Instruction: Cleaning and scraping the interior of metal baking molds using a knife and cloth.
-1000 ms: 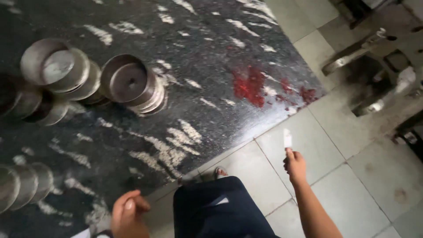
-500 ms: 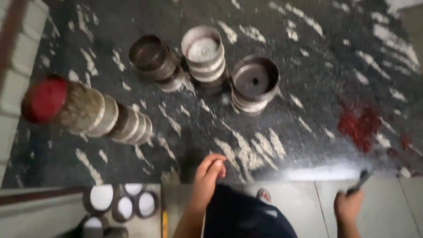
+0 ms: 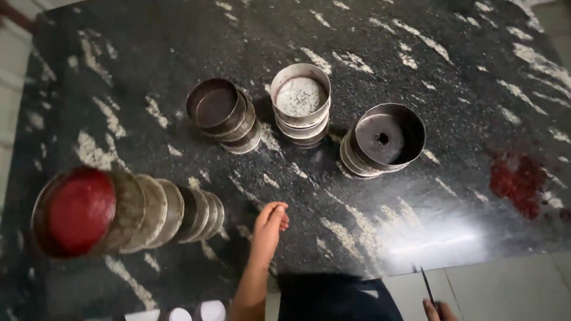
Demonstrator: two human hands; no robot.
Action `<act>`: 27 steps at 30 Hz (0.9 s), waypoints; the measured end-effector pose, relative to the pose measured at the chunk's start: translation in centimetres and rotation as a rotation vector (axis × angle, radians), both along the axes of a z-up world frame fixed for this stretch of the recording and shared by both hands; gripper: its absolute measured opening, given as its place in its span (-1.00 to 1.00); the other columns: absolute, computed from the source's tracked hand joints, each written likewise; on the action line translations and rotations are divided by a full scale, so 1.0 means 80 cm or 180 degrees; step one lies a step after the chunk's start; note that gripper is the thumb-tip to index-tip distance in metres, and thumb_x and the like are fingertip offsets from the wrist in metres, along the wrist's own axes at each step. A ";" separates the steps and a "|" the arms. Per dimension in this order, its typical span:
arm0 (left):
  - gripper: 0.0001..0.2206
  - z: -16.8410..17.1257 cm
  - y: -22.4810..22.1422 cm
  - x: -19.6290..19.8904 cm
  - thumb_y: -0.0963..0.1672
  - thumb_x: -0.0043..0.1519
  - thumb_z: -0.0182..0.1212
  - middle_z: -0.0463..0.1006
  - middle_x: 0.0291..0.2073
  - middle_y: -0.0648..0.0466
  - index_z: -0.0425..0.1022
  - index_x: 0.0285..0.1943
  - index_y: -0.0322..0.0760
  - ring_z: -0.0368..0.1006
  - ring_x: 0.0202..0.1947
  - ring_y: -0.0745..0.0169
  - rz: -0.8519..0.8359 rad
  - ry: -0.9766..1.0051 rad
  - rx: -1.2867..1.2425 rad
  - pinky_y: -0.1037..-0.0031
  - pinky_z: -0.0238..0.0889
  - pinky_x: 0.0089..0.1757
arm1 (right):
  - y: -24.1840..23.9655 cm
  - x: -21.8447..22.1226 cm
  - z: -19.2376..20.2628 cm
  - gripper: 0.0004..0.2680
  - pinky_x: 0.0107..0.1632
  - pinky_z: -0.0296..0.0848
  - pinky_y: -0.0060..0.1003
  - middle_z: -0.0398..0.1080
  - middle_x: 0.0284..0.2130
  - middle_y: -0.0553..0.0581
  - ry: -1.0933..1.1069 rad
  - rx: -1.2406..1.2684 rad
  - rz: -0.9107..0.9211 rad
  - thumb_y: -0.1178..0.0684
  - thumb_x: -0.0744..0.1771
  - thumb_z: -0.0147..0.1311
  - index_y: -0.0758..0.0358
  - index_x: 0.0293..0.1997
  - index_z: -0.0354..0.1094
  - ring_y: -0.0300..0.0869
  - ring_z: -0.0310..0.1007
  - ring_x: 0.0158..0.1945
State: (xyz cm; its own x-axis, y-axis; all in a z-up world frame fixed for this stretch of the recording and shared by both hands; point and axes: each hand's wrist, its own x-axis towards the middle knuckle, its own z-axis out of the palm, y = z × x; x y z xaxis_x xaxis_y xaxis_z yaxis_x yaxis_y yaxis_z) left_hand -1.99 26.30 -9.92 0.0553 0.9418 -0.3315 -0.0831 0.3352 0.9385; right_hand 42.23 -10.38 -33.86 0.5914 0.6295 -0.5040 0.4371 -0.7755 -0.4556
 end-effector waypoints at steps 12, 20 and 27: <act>-0.80 -0.054 0.026 -0.037 -0.10 0.35 0.11 0.54 -0.44 0.11 0.54 -0.01 -0.31 0.44 -0.43 0.41 -0.0367 -0.0070 -0.0234 0.57 0.33 -0.32 | 0.424 -0.144 0.275 -0.68 -0.18 0.49 -0.04 0.47 -0.17 0.18 -0.0921 0.0632 0.2098 -0.25 0.33 0.01 0.08 0.06 0.43 0.12 0.53 -0.21; -0.80 -0.061 0.026 -0.074 -0.10 0.31 0.13 0.56 -0.44 0.11 0.57 -0.02 -0.29 0.45 -0.43 0.40 -0.0070 0.0053 -0.0460 0.55 0.34 -0.32 | 0.533 -0.081 0.266 -0.72 -0.14 0.48 0.07 0.52 -0.13 0.20 -0.1257 0.0555 0.2430 -0.23 0.33 0.01 -0.02 0.06 0.46 0.16 0.52 -0.09; -0.78 -0.024 0.073 -0.053 -0.09 0.33 0.11 0.56 -0.44 0.09 0.57 -0.02 -0.30 0.43 -0.43 0.38 -0.0111 0.0029 -0.0289 0.54 0.32 -0.32 | 0.589 -0.066 0.252 -0.63 -0.01 0.46 0.08 0.46 0.01 0.29 -0.1214 0.0220 0.2073 -0.32 0.36 -0.06 0.04 0.15 0.40 0.18 0.49 0.01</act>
